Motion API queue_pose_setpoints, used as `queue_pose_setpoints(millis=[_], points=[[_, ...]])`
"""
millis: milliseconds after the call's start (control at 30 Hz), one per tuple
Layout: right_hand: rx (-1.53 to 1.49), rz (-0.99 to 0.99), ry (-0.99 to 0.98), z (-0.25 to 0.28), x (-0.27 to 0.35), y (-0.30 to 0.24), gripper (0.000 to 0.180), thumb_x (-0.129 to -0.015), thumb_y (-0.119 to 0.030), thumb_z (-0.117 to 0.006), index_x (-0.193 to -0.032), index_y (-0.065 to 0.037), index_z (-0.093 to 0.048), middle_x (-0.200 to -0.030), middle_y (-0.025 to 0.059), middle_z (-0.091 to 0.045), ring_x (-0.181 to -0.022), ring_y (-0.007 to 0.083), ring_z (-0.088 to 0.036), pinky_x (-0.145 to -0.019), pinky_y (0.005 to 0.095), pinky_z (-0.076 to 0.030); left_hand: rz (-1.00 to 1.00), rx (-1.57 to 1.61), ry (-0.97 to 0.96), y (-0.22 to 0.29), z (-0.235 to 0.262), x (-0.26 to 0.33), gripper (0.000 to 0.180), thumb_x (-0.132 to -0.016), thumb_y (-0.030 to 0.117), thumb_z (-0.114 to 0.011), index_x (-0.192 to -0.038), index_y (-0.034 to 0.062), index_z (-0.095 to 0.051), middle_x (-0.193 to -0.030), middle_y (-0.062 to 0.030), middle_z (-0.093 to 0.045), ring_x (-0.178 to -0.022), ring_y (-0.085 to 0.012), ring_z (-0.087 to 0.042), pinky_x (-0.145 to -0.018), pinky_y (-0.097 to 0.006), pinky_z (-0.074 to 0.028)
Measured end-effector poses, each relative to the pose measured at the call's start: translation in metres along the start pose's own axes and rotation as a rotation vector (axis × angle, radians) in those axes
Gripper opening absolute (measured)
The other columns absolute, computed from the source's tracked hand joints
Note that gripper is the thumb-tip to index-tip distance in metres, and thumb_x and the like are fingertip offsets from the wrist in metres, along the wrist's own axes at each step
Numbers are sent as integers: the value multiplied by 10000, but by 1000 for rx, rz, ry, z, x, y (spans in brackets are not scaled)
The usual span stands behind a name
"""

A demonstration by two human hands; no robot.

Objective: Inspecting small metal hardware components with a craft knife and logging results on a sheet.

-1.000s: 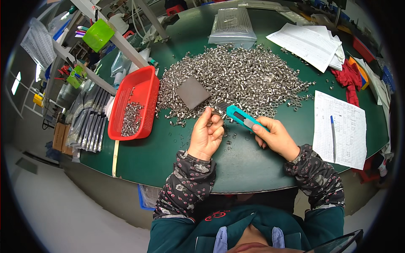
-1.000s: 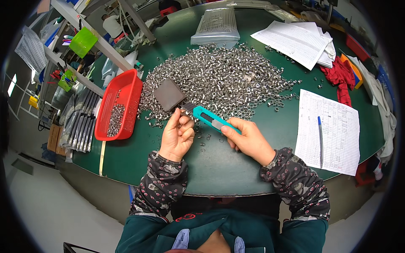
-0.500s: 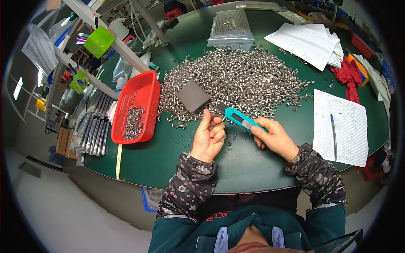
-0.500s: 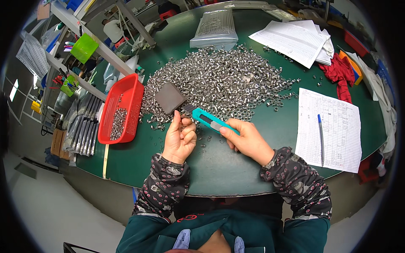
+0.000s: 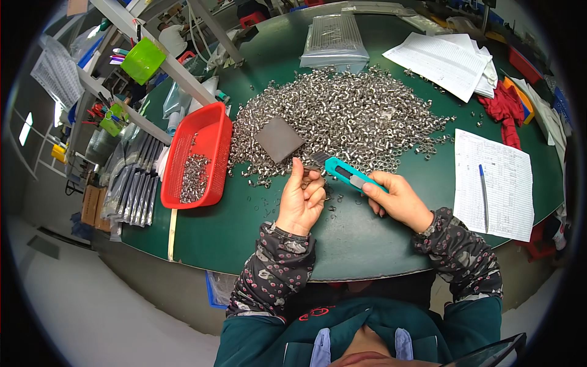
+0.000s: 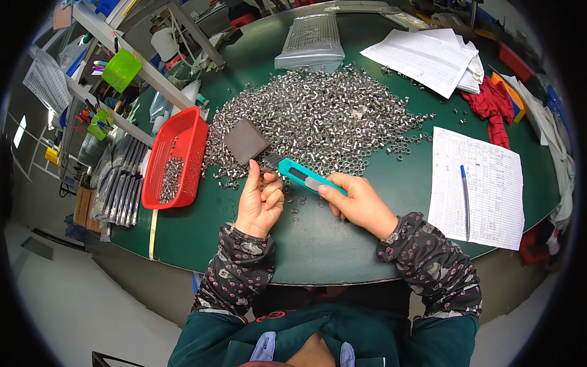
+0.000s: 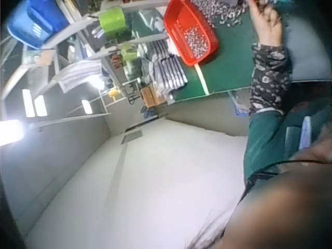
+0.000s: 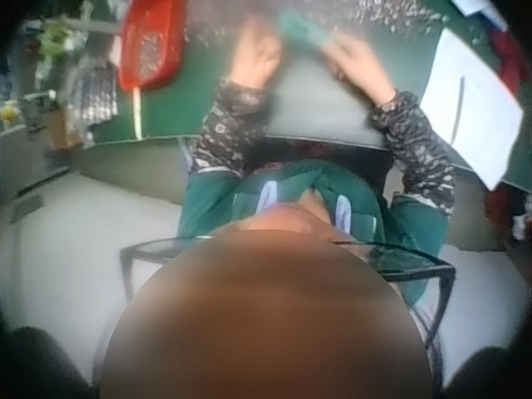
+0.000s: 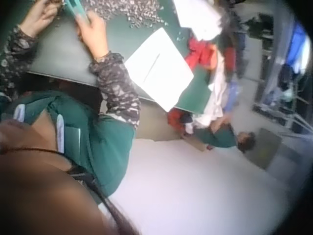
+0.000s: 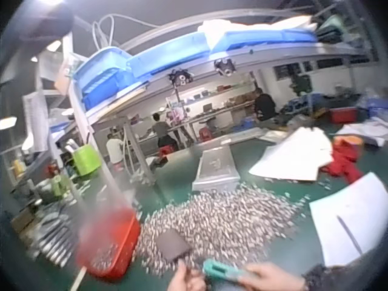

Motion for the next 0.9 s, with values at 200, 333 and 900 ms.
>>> queue_pose_setpoints(millis=[200,333,900], points=[[10,5,3,0,0,0,249,-864,-273,-500,-751,-51,-501,-515,-32,-453,-443,37,-412,-402,199,-338,-64,-68,49,3,3,0,358,-827,376,-522,-704,40,-496,-665,-44,-514,-420,-37,-281,-334,-170,-204],[6,8,5,1,0,-1,256,-863,-278,-501,-749,-49,-501,-516,-30,-453,-442,38,-410,-404,199,-338,-86,-101,59,4,3,0,348,-828,380,-524,-701,58,-493,-641,-35,-491,-422,-37,-283,-333,-171,-206],[86,38,-32,0,4,-5,278,-854,-272,-516,-696,-44,-494,-505,-23,-461,-448,40,-428,-409,214,-342,84,-4,-163,5,-5,-4,278,-864,359,-472,-712,126,-469,-482,50,-306,-397,-42,-230,-313,-179,-168]])
Point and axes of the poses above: each hand's wrist, its own x-axis away from the middle knuckle, its own z-axis out of the back of the hand, y = z × x, the point moved 4 cm from there along -x, towards the middle knuckle
